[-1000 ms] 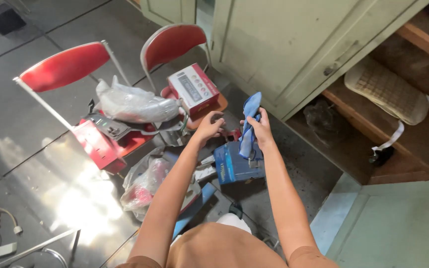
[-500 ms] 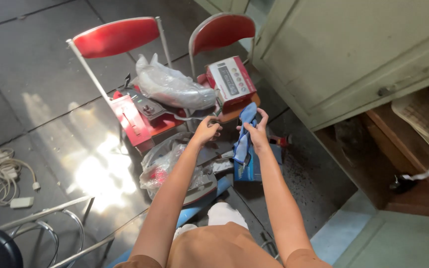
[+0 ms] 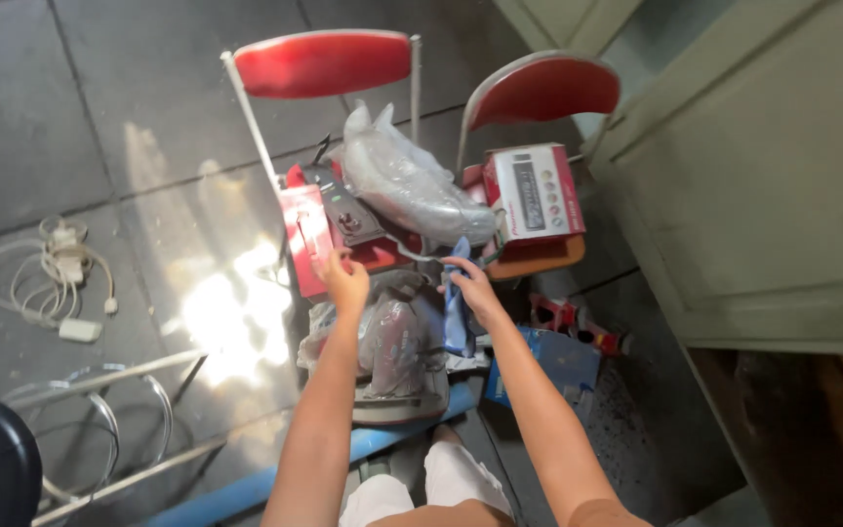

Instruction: The person wipes a white bottle with a red cap, a red cushion, a patterned cushion, and a maroon box using a blue cloth, then places them into a wooden cabinet. The person also wipes the inside of the cabinet before storing the items.

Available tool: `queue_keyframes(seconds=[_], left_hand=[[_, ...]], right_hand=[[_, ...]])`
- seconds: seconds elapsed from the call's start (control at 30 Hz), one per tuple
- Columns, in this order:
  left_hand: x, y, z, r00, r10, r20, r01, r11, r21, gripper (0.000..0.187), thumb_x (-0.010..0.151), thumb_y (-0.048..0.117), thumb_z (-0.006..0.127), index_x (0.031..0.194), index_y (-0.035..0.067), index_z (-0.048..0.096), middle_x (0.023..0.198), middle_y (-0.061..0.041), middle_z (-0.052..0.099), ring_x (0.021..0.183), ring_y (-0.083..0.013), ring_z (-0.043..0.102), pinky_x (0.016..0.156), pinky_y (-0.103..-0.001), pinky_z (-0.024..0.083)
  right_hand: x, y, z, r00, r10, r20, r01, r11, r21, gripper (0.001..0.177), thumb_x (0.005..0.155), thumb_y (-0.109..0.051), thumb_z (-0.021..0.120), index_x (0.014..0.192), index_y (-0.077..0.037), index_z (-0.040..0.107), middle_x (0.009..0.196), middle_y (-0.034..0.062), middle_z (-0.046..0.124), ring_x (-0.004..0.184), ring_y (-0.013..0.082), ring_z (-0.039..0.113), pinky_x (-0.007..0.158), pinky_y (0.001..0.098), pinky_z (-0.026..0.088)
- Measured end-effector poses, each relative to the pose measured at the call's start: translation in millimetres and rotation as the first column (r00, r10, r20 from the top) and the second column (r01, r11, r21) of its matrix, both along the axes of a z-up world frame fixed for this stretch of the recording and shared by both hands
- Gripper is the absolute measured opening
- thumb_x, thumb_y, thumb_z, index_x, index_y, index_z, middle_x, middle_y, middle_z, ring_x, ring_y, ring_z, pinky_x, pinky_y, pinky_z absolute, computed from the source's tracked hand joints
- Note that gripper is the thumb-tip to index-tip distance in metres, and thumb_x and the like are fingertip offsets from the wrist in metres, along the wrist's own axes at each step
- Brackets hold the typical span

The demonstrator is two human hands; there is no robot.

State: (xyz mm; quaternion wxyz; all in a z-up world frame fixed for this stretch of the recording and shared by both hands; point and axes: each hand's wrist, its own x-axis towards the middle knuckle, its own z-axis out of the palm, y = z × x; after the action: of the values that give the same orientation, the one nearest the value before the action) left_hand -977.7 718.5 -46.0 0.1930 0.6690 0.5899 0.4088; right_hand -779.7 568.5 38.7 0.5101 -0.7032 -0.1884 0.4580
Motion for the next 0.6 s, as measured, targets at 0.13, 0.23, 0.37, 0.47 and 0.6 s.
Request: queue_keyframes(seconds=[0.13,0.23,0.37,0.47,0.6], left_hand=[[-44,35,-31,0.988,0.103,-0.111,-0.115,0.988,-0.105,0.039,0.080,0.008,0.068,0.118,0.013,0.063,0.116,-0.018,0.064,0.117,-0.0409,0.058,0.111,-0.052,0.038],[-65,61,-55,0.980,0.087,-0.182,-0.130,0.963,-0.237,0.059,0.082,0.024,0.070,0.136,0.007,0.055,0.126,-0.026,0.059,0.123,-0.0449,0.055,0.111,-0.054,0.038],[-69,86,-82,0.972,-0.054,-0.230,-0.106,0.771,-0.628,0.072,0.086,0.054,0.070,0.149,0.028,0.045,0.151,-0.017,0.043,0.141,-0.0445,0.040,0.112,-0.059,0.040],[-68,102,-134,0.956,-0.056,-0.287,-0.149,0.753,-0.641,0.072,0.086,0.064,0.067,0.148,0.035,0.044,0.151,-0.012,0.043,0.138,-0.0421,0.044,0.105,-0.063,0.046],[-52,119,-123,0.936,-0.050,-0.347,-0.154,0.831,-0.535,0.071,0.084,0.064,0.071,0.143,0.033,0.050,0.148,-0.009,0.050,0.126,-0.0404,0.059,0.097,-0.061,0.052]], right_hand=[[-39,63,-13,0.973,0.224,0.055,-0.216,0.969,-0.118,0.038,0.094,-0.019,0.062,0.127,-0.033,0.073,0.144,0.0066,0.059,0.139,0.0250,0.051,0.118,0.0420,0.037],[-49,114,-94,0.903,0.386,0.190,-0.379,0.922,-0.075,0.045,0.090,-0.017,0.068,0.133,-0.032,0.070,0.142,0.0071,0.061,0.140,0.0271,0.050,0.119,0.0424,0.036],[-71,160,-151,0.827,0.535,0.176,-0.529,0.845,-0.079,0.053,0.089,-0.025,0.067,0.142,-0.025,0.062,0.148,0.0174,0.055,0.142,0.0354,0.045,0.121,0.0467,0.033],[-88,177,-185,0.809,0.558,0.185,-0.544,0.830,-0.125,0.055,0.091,-0.034,0.066,0.145,-0.028,0.057,0.147,0.0166,0.055,0.141,0.0360,0.046,0.121,0.0464,0.033],[-106,194,-197,0.790,0.585,0.186,-0.545,0.808,-0.224,0.051,0.094,-0.046,0.063,0.144,-0.042,0.052,0.138,0.0226,0.052,0.138,0.0365,0.049,0.118,0.0428,0.038]])
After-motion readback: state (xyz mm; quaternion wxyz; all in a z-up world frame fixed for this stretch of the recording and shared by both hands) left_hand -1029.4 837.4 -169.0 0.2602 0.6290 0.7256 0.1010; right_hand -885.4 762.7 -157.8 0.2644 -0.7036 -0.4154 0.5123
